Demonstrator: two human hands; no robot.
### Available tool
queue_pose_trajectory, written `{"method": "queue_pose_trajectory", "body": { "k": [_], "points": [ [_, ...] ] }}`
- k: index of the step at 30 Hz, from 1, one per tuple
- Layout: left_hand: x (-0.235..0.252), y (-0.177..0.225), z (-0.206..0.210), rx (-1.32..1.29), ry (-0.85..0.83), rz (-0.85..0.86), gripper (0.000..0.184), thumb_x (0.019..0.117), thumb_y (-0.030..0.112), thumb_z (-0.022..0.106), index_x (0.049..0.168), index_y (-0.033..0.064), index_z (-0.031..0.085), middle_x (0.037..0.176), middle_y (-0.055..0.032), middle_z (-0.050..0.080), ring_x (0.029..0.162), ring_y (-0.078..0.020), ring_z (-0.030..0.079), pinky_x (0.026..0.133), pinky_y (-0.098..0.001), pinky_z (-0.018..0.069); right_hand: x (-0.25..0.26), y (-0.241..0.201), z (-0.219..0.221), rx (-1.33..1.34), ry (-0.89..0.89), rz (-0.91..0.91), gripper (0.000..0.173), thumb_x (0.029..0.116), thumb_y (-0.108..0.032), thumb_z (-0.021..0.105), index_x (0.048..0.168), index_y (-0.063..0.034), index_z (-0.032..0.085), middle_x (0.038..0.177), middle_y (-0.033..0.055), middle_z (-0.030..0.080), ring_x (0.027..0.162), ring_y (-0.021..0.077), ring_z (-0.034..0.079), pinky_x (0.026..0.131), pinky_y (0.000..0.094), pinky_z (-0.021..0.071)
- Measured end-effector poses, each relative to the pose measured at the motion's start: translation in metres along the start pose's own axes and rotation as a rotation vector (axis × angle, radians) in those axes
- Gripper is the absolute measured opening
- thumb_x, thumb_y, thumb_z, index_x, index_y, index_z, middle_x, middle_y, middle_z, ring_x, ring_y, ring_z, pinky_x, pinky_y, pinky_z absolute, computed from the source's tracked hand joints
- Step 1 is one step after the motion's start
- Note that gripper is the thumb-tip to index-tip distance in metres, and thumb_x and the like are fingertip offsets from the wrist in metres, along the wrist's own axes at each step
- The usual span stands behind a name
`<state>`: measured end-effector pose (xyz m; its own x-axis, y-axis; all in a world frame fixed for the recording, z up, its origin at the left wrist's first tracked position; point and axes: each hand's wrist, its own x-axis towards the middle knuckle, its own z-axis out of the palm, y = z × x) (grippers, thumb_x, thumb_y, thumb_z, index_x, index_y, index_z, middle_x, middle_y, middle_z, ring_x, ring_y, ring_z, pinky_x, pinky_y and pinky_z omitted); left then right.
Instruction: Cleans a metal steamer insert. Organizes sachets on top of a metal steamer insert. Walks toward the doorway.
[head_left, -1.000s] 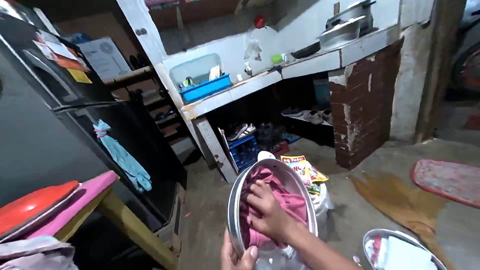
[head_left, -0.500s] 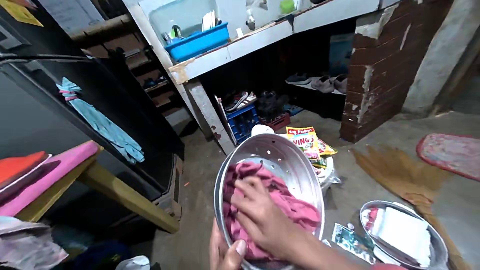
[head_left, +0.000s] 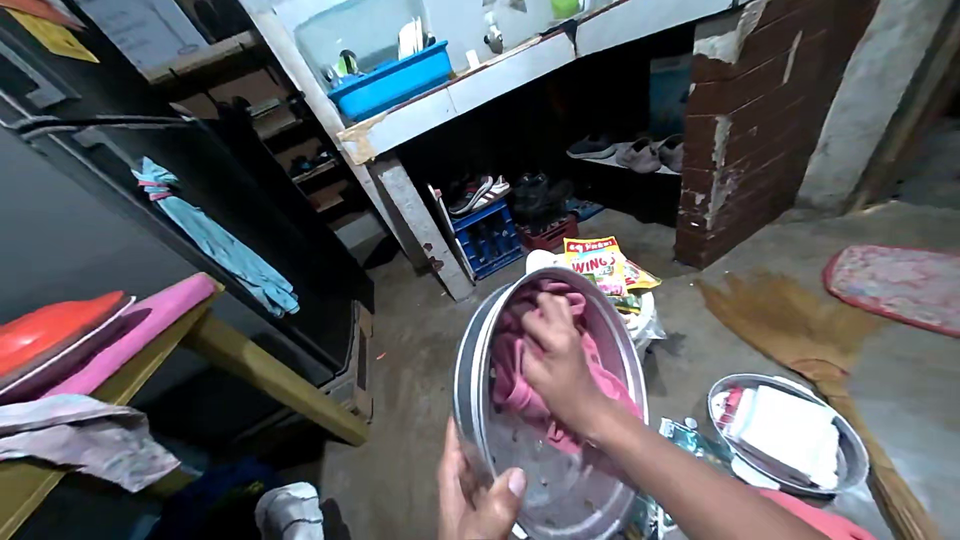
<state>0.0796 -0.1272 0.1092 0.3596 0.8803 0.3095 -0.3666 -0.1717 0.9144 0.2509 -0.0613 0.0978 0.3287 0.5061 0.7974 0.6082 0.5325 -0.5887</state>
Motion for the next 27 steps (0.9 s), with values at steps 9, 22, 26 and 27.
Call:
{"method": "queue_pose_trajectory", "body": {
  "k": [9,22,26,27],
  "points": [
    [0.013,0.011,-0.019,-0.129,0.224,-0.099,0.082,0.0731,0.031,0.083,0.134,0.0021,0.035,0.096,-0.0023,0.070,0.082,-0.0103,0.072,0.072,-0.0309,0.0629,-0.040,-0.042,-0.013,0.278,-0.793,-0.172,0.033,0.0891,0.002,0.057,0.115,-0.0092,0.076,0.140,0.0130,0.061,0.131,0.0413,0.050,0.098,0.0635,0.0427],
    [0.004,0.014,-0.006,-0.039,0.090,-0.084,0.074,0.0769,0.025,0.085,0.132,0.0086,0.039,0.101,0.0037,0.073,0.088,-0.0080,0.073,0.078,-0.0296,0.0628,0.005,0.026,-0.042,-0.109,-0.219,0.028,0.030,0.0873,0.001,0.068,0.117,-0.0034,0.073,0.122,0.0187,0.066,0.116,0.0344,0.063,0.097,0.0484,0.0548],
    [0.002,-0.003,0.005,0.023,0.011,-0.091,0.083,0.0810,0.024,0.083,0.139,0.0048,0.027,0.113,0.0066,0.069,0.098,-0.0055,0.070,0.087,-0.0295,0.0610,0.004,0.019,-0.024,-0.095,0.006,0.123,0.024,0.0862,-0.003,0.065,0.108,-0.0004,0.074,0.111,0.0187,0.067,0.108,0.0339,0.063,0.090,0.0476,0.0551],
    [0.003,-0.005,0.005,0.013,-0.003,-0.106,0.080,0.0828,0.022,0.081,0.139,0.0045,0.027,0.113,0.0067,0.069,0.099,-0.0050,0.070,0.089,-0.0292,0.0603,0.000,0.011,-0.017,-0.068,0.021,0.084,0.021,0.0844,-0.003,0.065,0.103,-0.0006,0.075,0.110,0.0181,0.068,0.109,0.0330,0.063,0.090,0.0460,0.0555]
  ]
}}
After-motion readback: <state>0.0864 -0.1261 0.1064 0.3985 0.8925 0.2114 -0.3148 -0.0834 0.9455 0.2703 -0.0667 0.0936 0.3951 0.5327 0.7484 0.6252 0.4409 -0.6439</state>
